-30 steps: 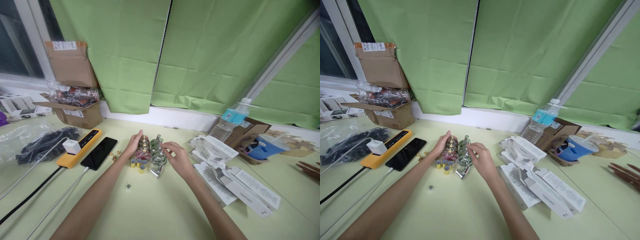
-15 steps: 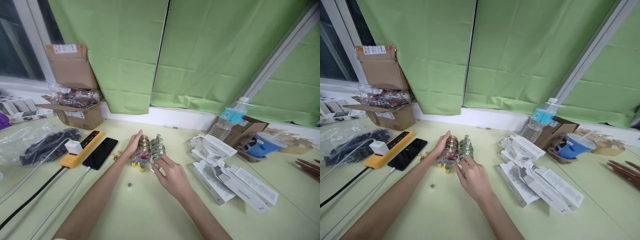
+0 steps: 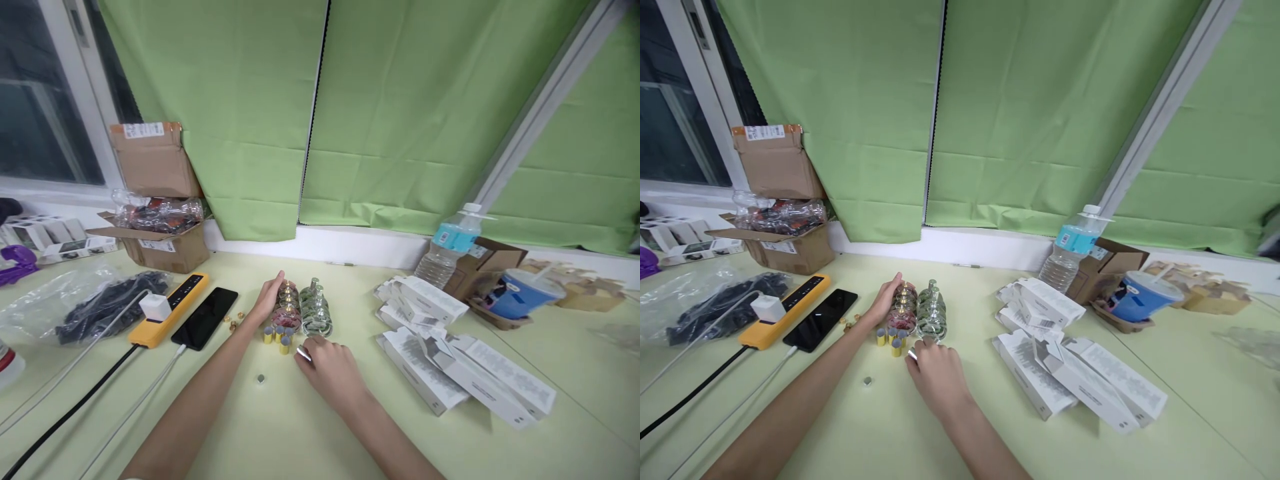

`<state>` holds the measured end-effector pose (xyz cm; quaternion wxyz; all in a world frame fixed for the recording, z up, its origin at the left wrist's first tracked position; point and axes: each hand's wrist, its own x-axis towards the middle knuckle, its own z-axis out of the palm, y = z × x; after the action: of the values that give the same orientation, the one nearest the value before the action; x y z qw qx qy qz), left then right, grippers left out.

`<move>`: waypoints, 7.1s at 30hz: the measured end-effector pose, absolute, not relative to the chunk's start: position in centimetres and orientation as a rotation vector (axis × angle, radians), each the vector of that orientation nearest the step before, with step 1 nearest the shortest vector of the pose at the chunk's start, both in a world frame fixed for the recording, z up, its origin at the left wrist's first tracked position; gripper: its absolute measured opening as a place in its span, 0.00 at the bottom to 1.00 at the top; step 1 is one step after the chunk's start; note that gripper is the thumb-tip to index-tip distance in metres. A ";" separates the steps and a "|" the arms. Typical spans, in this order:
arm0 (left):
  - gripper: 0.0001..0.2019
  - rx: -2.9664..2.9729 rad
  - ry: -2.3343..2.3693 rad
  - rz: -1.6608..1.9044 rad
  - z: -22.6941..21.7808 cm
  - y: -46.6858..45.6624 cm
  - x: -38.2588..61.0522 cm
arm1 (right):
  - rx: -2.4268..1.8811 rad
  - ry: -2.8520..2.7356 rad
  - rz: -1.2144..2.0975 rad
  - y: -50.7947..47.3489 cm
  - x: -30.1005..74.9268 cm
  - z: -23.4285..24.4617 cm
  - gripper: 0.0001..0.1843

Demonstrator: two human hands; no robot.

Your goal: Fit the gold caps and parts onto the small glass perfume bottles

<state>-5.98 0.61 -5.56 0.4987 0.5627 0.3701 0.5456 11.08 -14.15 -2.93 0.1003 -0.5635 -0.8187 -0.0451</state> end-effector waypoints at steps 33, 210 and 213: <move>0.33 1.383 0.926 1.357 -5.4 0.4 -5.9 | -1.109 -1.733 0.142 -8.6 13.7 -1.4 0.14; 0.35 1.382 0.897 1.265 -5.7 1.1 -6.2 | -1.053 -1.930 -0.163 -9.7 14.7 -3.4 0.15; 0.35 1.385 0.912 1.250 -5.6 1.0 -6.2 | -1.040 -1.936 -0.201 -9.6 14.7 -3.4 0.15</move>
<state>-6.24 1.00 -5.61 0.5077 0.5745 0.3786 0.5185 14.72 -9.60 -3.43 0.4505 -0.4208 -0.7832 -0.0815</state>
